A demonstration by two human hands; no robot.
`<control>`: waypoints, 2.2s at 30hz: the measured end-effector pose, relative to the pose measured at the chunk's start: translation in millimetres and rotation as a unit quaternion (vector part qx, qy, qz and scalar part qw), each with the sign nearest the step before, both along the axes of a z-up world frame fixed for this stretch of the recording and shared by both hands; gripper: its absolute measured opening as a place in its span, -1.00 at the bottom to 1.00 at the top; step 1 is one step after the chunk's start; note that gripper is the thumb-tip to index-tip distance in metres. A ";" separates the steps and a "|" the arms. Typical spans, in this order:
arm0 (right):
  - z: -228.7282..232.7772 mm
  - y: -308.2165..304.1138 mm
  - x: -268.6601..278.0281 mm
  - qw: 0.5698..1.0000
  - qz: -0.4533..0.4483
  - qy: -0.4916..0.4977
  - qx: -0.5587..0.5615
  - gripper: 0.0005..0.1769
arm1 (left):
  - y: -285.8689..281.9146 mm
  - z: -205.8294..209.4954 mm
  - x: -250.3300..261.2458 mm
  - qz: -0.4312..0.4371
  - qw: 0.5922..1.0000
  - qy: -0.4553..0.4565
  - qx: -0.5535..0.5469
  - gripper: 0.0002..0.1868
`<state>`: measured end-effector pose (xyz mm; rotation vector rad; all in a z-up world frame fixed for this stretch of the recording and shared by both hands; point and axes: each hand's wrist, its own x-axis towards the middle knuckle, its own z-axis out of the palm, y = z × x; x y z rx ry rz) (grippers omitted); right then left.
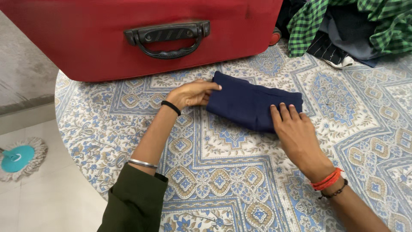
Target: The person folds a blue shirt by hand on a circular table and places it into a red suitcase already containing other folded shirts.
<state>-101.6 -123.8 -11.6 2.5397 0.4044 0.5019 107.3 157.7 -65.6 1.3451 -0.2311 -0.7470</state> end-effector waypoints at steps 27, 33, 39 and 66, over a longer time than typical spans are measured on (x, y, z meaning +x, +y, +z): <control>-37.1 -116.0 78.0 0.697 -0.038 0.006 0.716 -0.81 | -18.4 7.4 5.9 0.107 0.966 -0.193 0.133 -0.60; -48.8 -114.0 81.5 0.741 -0.109 -0.006 0.662 -0.79 | -23.7 -5.6 8.5 0.153 0.923 -0.221 0.276 -0.55; -29.9 -87.4 64.1 0.805 -0.124 -0.035 0.579 -0.71 | -34.2 21.8 -23.9 0.187 0.870 -0.265 0.371 -0.74; -63.5 -47.8 52.2 0.913 -0.049 0.103 0.391 -0.17 | -91.3 -24.8 -78.2 0.052 0.713 -0.547 0.435 -0.27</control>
